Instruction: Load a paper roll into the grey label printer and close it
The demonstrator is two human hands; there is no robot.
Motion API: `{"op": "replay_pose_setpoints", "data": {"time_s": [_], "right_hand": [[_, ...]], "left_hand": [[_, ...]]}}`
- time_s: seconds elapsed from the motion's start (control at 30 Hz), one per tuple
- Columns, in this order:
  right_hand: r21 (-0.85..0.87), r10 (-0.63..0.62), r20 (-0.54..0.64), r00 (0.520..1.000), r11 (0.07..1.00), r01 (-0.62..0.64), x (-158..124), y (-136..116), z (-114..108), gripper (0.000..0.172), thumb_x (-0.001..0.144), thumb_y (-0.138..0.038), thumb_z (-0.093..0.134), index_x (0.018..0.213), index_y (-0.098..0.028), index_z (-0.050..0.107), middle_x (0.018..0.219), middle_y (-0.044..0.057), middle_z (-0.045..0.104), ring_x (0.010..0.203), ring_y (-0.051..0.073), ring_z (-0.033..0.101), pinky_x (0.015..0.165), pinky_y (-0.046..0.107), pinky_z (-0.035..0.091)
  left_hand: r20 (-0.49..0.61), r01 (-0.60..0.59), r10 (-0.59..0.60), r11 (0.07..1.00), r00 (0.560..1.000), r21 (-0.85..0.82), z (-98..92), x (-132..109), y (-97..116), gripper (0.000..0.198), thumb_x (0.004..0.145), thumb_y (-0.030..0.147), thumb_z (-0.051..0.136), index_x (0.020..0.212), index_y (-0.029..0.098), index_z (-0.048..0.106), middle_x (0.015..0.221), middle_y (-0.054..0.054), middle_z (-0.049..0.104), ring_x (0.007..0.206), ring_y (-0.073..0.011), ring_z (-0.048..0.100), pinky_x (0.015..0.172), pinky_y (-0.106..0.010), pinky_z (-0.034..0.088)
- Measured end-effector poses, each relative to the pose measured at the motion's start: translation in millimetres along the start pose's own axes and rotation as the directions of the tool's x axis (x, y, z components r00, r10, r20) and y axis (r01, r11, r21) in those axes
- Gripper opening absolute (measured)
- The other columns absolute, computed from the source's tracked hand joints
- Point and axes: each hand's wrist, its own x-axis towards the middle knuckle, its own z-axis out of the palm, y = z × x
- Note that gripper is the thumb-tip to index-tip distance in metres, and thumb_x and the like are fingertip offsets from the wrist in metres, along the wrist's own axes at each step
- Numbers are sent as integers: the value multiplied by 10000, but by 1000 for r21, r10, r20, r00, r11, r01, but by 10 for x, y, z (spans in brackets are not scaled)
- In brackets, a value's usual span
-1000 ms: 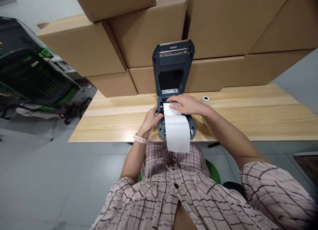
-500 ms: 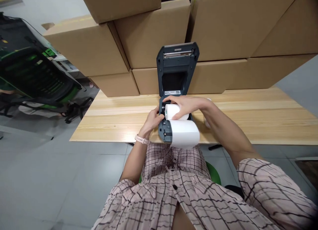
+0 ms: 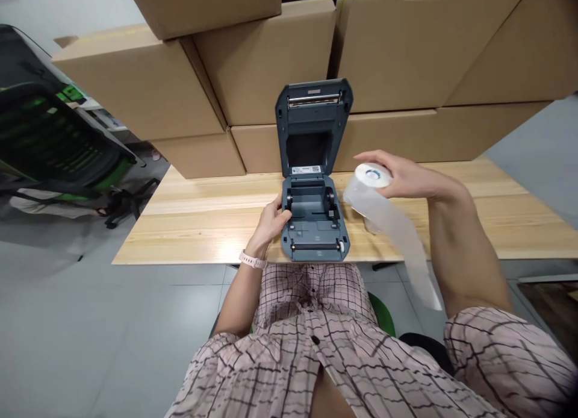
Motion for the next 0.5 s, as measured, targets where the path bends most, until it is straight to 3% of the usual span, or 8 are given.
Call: {"op": "replay_pose_setpoints", "data": {"time_s": [0.13,0.3,0.4,0.5], "right_hand": [[-118,44,63,997,992,-36,253,55,159,923,670,-489,817,1521,-256,548,1463,126,679,1259,399,687,1060,543,564],[-120,105,107,989,988,-93,454,151,364,940,678,-503,815,1526,-204,542,1459,148,687,1287,403,676,1096,538,544],[-24,114,87,990,993,-112,436,268,412,956,673,-498,845,1526,-190,541,1491,164,669,1344,415,648,1163,596,503],[204,64,57,996,976,-74,274,460,330,919,732,-518,852,1549,-245,532,1605,142,591,1490,383,555,1248,584,454]], "left_hand": [[7,1,-1,1000,1000,-17,2,-8,14,591,693,191,552,1258,115,710,1290,-102,780,1171,-241,697,1036,-324,518],[6,0,0,1000,1000,-20,-2,0,-2,638,683,195,548,1297,102,691,1358,-128,757,1238,-258,681,1100,-357,496],[13,-5,5,1000,1000,-30,1,-2,-12,646,694,209,554,1319,99,680,1390,-131,742,1264,-263,675,1109,-359,496],[15,-8,8,999,1000,-39,10,-11,-11,638,703,214,554,1316,96,682,1409,-133,731,1275,-262,672,1096,-343,504]]}}
